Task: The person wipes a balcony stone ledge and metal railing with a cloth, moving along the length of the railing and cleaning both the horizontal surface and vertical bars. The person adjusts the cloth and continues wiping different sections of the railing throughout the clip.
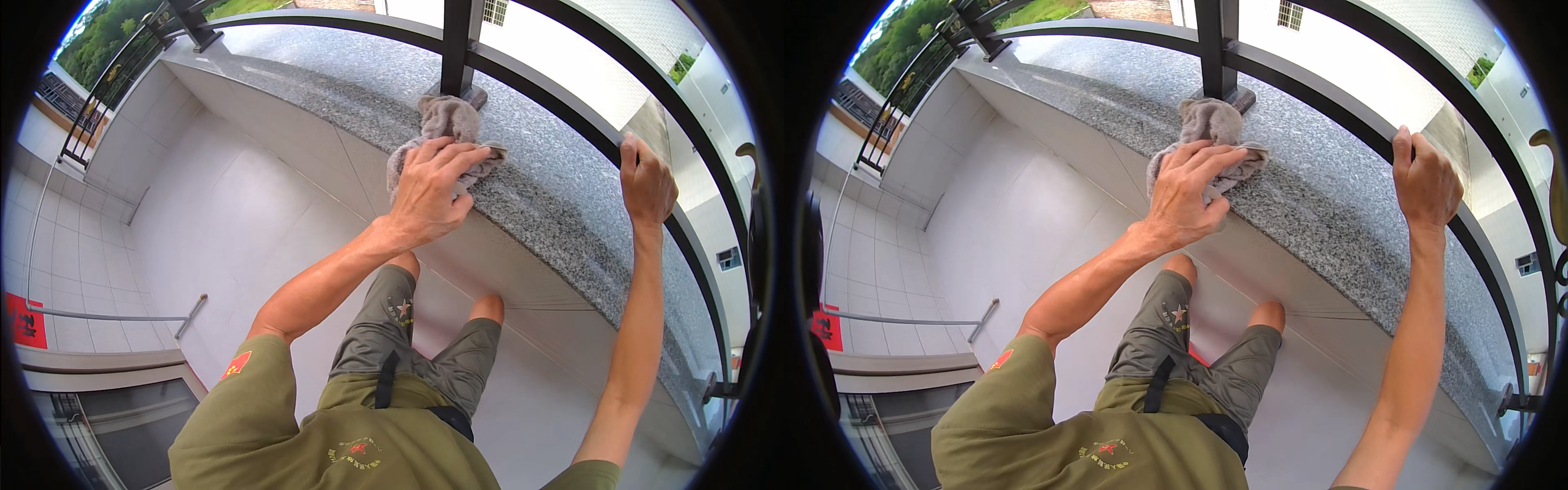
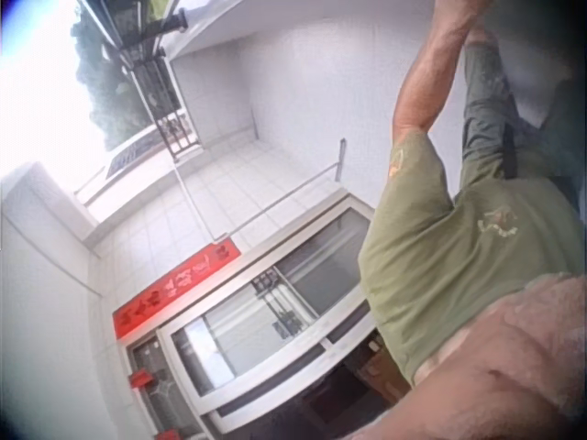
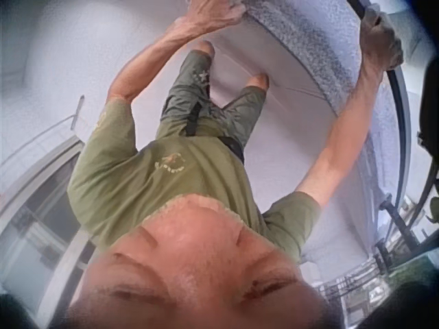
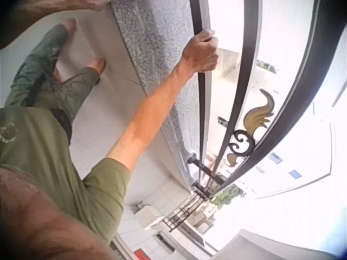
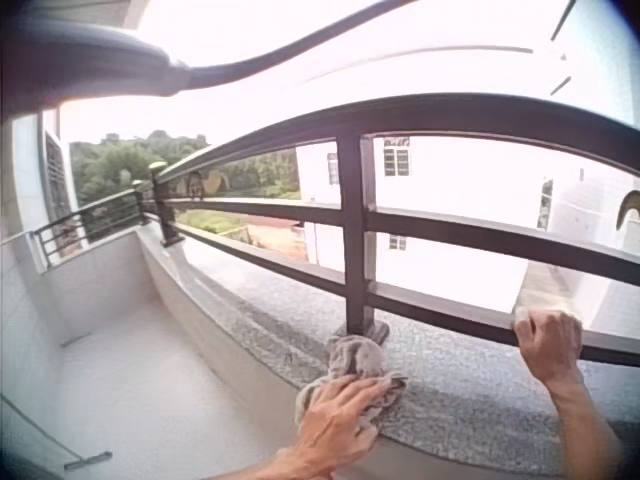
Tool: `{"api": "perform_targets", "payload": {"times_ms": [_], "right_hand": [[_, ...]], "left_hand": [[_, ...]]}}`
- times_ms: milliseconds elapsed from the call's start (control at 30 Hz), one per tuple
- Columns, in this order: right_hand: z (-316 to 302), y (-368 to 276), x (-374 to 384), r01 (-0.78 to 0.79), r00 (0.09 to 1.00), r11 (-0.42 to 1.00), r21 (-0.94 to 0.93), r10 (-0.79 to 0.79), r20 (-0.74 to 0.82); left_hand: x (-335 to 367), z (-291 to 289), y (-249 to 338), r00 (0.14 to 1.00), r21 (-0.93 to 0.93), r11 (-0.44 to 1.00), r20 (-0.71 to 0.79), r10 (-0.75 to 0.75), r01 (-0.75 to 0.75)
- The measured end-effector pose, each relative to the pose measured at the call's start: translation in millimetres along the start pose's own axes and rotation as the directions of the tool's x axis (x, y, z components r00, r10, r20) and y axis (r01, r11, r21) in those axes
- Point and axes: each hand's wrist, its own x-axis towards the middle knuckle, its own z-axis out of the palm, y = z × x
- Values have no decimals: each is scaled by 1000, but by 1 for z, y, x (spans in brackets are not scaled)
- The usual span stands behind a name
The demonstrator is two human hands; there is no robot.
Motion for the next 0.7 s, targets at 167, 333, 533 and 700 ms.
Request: {"api": "perform_targets", "payload": {"times_ms": [167,333,533,700], "right_hand": [[5,11,-2,39,999,999,1,-39,-17],[13,16,-3,36,999,999,12,-36,-22],[11,24,-3,-6,997,999,-36,8,75],[6,19,-6,56,998,995,-84,-57,-16]], "left_hand": [[-10,-17,-73,989,124,991,-131,75,-59],[1,-74,-243,923,345,902,-364,-125,258],[40,-108,-413,458,138,520,-690,-560,843],[49,-74,-414,154,-237,514,-781,-606,825]]}}
